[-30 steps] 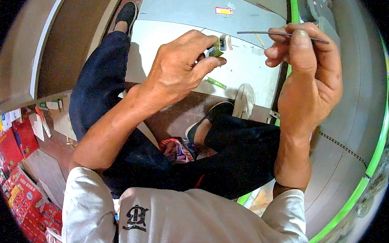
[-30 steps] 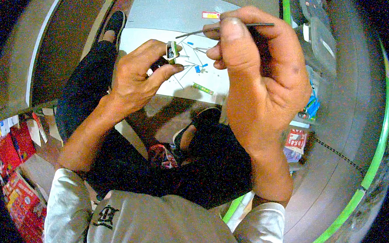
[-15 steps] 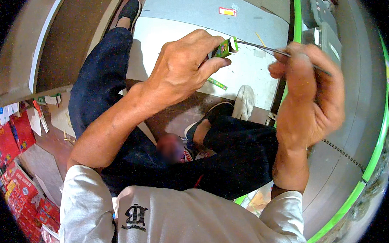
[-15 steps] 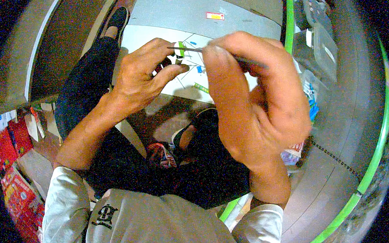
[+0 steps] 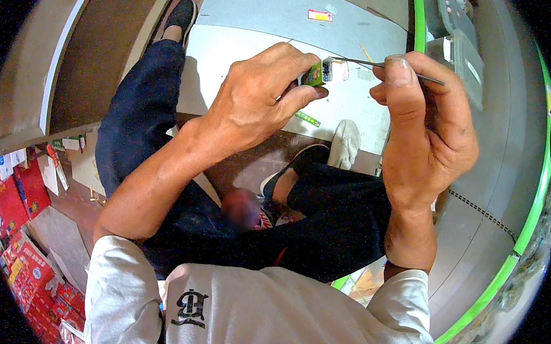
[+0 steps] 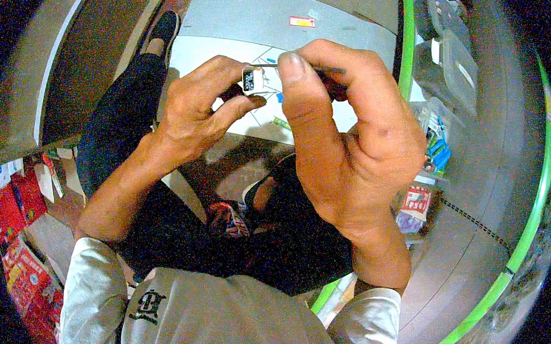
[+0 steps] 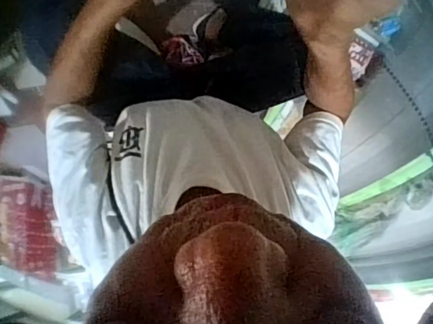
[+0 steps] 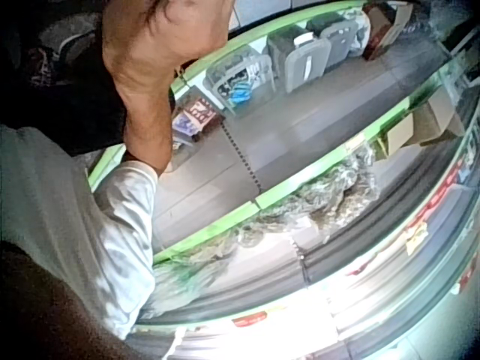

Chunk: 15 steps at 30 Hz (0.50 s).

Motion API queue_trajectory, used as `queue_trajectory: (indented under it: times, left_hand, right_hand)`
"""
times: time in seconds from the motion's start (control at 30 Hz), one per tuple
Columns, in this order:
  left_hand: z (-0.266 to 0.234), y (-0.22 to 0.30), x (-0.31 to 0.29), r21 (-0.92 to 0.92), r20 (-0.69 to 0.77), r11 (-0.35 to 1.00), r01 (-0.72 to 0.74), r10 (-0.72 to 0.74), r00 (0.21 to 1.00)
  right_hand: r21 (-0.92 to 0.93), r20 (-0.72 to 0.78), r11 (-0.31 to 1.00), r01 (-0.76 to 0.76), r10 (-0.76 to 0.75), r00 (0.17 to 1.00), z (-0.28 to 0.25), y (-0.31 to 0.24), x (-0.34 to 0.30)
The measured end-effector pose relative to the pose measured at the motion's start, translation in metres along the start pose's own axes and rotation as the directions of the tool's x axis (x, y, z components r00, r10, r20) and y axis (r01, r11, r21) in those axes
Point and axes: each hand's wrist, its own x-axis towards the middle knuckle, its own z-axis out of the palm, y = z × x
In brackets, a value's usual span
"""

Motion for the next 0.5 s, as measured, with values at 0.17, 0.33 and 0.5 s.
queue_trajectory:
  times: [0.17,0.33,0.5]
  left_hand:
    - [0.0001,0.0002,-0.0006,-0.017,0.004,1.0,-0.001,0.001,1.0]
    - [-0.0003,0.0002,-0.0004,0.0,0.003,1.0,-0.008,0.008,1.0]
    - [0.0001,0.0005,0.0001,-0.002,-0.004,1.0,-0.02,0.02,1.0]
  right_hand:
    - [0.003,0.051,0.999,0.037,-0.037,0.998,-0.0059,-0.0026,-0.0017]
    - [0.014,0.042,0.998,0.056,-0.057,0.997,-0.0033,0.0009,-0.0024]
    - [-0.028,0.063,0.994,0.101,-0.099,0.993,-0.0021,0.0011,-0.0032]
